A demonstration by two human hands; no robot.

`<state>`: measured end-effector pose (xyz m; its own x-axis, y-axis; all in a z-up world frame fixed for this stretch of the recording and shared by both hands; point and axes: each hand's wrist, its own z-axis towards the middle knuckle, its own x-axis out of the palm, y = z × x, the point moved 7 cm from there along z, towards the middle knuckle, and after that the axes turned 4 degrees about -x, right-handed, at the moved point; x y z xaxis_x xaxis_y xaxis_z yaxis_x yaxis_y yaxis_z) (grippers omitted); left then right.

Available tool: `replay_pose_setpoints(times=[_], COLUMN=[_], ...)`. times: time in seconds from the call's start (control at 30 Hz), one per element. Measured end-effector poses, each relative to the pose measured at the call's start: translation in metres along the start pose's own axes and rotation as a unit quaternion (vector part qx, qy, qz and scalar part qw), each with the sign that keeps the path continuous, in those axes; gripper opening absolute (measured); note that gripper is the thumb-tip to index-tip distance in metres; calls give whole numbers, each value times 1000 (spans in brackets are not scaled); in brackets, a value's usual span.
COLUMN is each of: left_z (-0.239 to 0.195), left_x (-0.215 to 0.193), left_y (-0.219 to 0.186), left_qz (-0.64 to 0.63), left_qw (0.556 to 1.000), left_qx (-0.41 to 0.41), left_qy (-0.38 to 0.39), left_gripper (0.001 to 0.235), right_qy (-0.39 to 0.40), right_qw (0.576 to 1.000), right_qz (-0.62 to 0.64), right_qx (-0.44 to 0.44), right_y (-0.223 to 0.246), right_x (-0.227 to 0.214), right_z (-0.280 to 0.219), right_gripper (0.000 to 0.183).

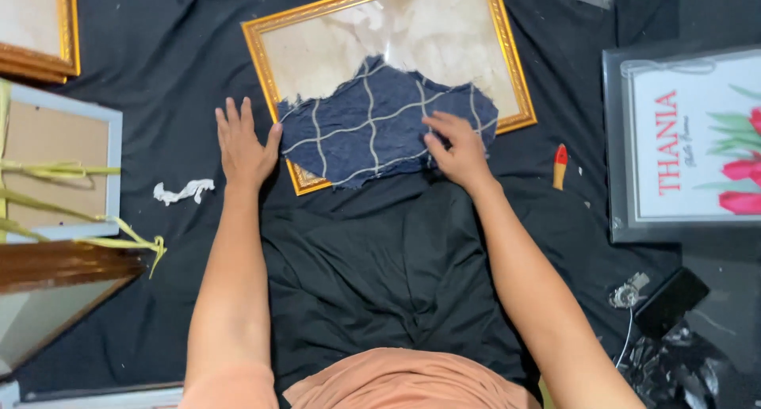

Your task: The person wipes the glass and wooden back of two picture frames using a dark blue cloth. They handle each frame one at a time, turning them over to clean both sides before stacking them.

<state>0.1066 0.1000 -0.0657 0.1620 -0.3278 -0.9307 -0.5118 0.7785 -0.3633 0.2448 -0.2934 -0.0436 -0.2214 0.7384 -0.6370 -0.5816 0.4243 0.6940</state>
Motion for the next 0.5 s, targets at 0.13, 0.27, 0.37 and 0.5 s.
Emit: replay_pose_setpoints(times=[0.13,0.27,0.37,0.5], left_z=[10,-3,0,1], left_x=[22,16,11,8], left_y=[12,2,0,-5], left_qz=[24,48,53,62], left_qw=[999,995,996,997], left_qx=[22,46,55,48], left_qy=[-12,-72,-52,-22], left_gripper=[72,65,61,70], right_qy=[16,125,277,411], right_qw=[999,992,959,875], right_qz=[37,25,-53,-225], right_qx=[-21,-16,-31,-121], right_y=[5,43,25,22], right_x=[-7,-4,40,110], right_z=[7,33,37,27], right_gripper=[30,47,80,99])
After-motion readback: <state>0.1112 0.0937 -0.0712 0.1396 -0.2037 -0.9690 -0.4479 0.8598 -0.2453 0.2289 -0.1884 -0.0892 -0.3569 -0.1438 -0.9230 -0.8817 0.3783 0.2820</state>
